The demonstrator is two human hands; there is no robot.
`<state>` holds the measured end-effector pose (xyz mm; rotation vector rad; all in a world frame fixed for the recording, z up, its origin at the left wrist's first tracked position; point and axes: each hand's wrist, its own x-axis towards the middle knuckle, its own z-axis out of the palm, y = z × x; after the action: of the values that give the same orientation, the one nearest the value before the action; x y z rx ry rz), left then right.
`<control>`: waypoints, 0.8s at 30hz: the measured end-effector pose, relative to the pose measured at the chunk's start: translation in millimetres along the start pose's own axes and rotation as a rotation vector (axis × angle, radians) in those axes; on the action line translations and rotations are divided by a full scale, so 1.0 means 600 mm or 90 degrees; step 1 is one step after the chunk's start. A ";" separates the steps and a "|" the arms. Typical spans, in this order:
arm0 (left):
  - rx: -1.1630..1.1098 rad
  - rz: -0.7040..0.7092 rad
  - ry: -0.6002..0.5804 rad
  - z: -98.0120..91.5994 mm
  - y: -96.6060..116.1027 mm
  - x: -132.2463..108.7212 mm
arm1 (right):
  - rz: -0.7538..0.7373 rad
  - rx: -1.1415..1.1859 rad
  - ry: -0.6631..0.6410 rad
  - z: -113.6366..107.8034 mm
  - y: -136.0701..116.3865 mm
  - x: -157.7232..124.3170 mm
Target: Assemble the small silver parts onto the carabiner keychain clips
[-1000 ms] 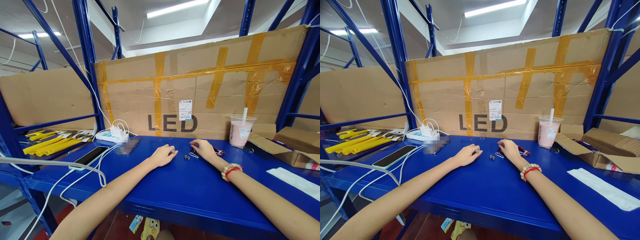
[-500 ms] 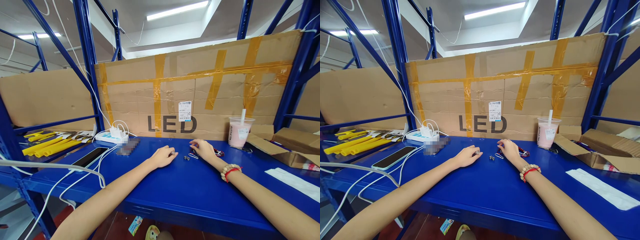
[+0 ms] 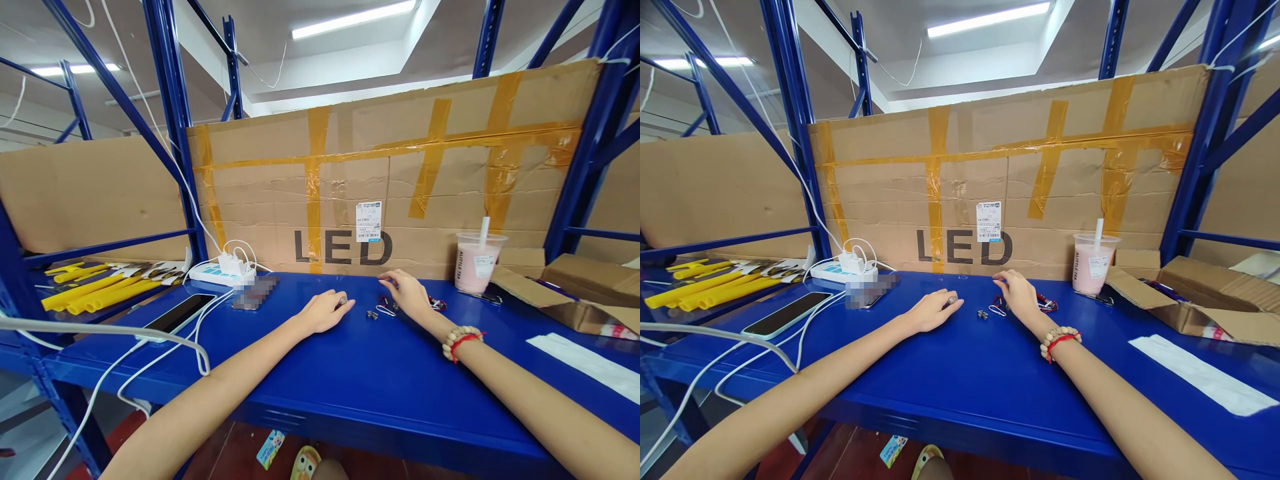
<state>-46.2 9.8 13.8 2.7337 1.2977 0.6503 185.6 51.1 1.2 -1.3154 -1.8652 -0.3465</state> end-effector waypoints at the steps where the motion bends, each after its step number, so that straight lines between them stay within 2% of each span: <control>1: -0.002 -0.005 -0.001 -0.001 0.000 0.000 | 0.002 0.020 0.016 -0.003 -0.002 0.001; 4: -0.009 -0.014 -0.004 -0.003 0.002 -0.002 | 0.010 0.103 0.052 -0.010 -0.019 0.004; 7: -0.024 -0.015 -0.005 -0.005 0.005 -0.001 | 0.051 0.240 0.056 -0.013 -0.053 0.003; 9: -0.039 -0.015 -0.005 -0.005 0.005 0.000 | 0.087 0.360 0.035 -0.011 -0.079 0.001; 12: -0.073 -0.017 -0.010 -0.004 0.004 0.003 | 0.090 0.503 -0.034 -0.007 -0.109 -0.001; 18: -0.079 -0.007 0.000 0.002 -0.004 0.006 | 0.064 0.502 -0.097 -0.010 -0.120 -0.005; 24: -0.098 0.010 0.031 0.007 -0.003 0.006 | 0.097 0.535 -0.128 -0.014 -0.120 -0.006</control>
<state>-43.7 14.3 10.9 2.6226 1.1831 0.7867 126.3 13.5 19.6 -0.9003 -1.7420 0.6175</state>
